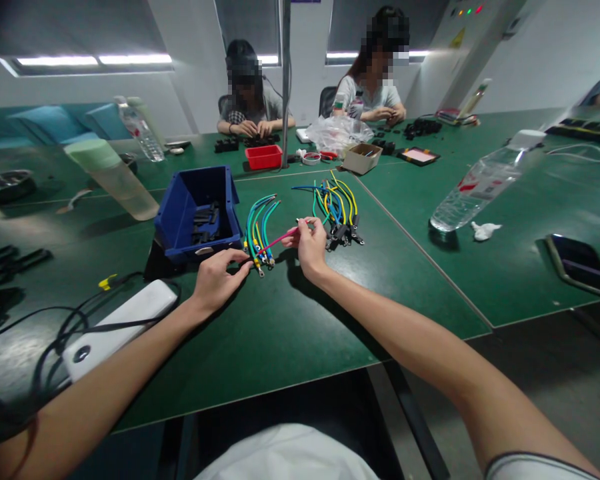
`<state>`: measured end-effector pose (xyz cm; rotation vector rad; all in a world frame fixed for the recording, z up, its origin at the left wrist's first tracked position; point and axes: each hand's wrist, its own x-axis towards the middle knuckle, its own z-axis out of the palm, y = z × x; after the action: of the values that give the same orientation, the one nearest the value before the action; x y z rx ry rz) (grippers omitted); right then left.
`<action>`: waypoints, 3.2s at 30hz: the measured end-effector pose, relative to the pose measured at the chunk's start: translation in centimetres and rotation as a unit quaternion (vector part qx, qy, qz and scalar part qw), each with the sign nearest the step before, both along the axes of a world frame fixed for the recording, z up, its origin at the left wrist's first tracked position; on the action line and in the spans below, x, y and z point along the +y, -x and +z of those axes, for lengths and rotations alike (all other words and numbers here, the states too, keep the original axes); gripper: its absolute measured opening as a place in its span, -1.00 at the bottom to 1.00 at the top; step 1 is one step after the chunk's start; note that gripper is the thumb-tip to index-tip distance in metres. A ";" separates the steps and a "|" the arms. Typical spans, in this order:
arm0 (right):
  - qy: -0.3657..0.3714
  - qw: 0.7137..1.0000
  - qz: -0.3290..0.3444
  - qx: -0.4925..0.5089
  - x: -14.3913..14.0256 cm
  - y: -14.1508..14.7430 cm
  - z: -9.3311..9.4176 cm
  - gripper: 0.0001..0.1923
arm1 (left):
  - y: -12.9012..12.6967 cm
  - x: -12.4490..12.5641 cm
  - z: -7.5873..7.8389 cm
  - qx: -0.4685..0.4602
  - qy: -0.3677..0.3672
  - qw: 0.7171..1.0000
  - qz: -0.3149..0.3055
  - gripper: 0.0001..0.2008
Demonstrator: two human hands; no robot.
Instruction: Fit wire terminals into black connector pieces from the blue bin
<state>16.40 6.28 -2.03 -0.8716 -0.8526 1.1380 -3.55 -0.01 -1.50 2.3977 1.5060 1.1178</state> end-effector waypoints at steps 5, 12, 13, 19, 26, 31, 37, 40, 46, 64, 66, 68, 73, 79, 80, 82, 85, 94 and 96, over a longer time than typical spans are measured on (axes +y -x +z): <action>-0.001 1.000 0.002 -0.005 -0.1 0.1 0.0 -0.76 | 0.0 0.0 0.0 0.001 -0.001 1.000 -0.003 -0.91; -0.003 1.000 0.007 -0.005 -0.1 0.1 0.1 -0.78 | -0.1 -0.1 0.0 0.002 0.001 1.000 -0.006 -0.91; -0.003 1.000 0.008 -0.005 -0.1 0.1 0.1 -0.77 | -0.1 -0.1 0.1 0.001 0.002 1.000 -0.005 -0.92; -0.005 1.000 0.016 -0.007 -0.2 0.2 0.0 -0.76 | 0.0 0.0 0.0 0.009 -0.003 1.000 -0.007 -0.92; -0.010 1.000 0.022 -0.019 -0.2 0.1 0.1 -0.77 | 0.1 0.0 -0.2 0.006 -0.011 1.000 -0.009 -0.92; -0.020 0.999 0.029 -0.028 -0.3 0.1 0.1 -0.75 | 0.1 0.1 -0.2 0.008 -0.016 1.000 -0.008 -0.92; -0.035 0.998 0.030 -0.052 -0.4 0.1 0.0 -0.75 | 0.1 0.1 -0.2 0.007 -0.024 1.000 -0.007 -0.93; -0.044 0.996 0.032 -0.066 -0.4 0.1 0.0 -0.76 | 0.1 0.0 -0.2 0.005 -0.026 1.000 -0.009 -0.94; -0.061 0.995 0.044 -0.073 -0.5 0.2 0.1 -0.75 | 0.1 0.0 -0.2 0.005 -0.033 0.999 -0.008 -0.95; -0.110 0.987 0.038 -0.109 -1.6 0.5 1.1 -0.72 | 0.1 0.0 -0.1 -0.008 -0.035 0.999 -0.013 -0.95; -0.108 0.987 0.037 -0.112 -1.8 0.5 1.3 -0.71 | 0.1 0.0 -0.1 -0.009 -0.034 0.999 -0.012 -0.95; -0.107 0.987 0.037 -0.117 -1.9 0.5 1.4 -0.72 | 0.1 0.0 0.0 -0.011 -0.035 0.999 -0.012 -0.95; -0.106 0.985 0.056 -0.123 -2.2 0.7 1.5 -0.74 | 0.0 -0.1 0.1 -0.016 -0.039 0.999 -0.019 -0.95; -0.106 0.986 0.066 -0.114 -2.1 0.7 1.4 -0.76 | -0.1 -0.1 0.2 -0.030 -0.045 0.998 -0.017 -0.96; -0.103 0.986 0.068 -0.113 -2.1 0.7 1.4 -0.76 | -0.1 -0.2 0.2 -0.032 -0.049 0.998 -0.015 -0.96; -0.090 0.987 0.071 -0.110 -2.1 0.7 1.3 -0.74 | -0.1 -0.2 0.2 -0.036 -0.060 0.997 -0.013 -0.96; -0.067 0.989 0.074 -0.109 -2.2 0.8 1.2 -0.71 | -0.1 -0.3 0.3 -0.044 -0.081 0.996 -0.006 -0.96; -0.044 0.991 0.075 -0.106 -2.2 0.9 1.4 -0.70 | -0.8 -0.9 0.9 -0.134 -0.013 0.991 0.010 -0.87; -0.038 0.991 0.067 -0.105 -1.9 0.8 1.3 -0.70 | -1.1 -1.1 0.9 -0.179 0.036 0.983 -0.010 -0.85</action>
<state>15.63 4.34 -0.71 -0.8923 -1.1354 1.1344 -2.49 -1.09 -0.64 2.0226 1.3728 1.3743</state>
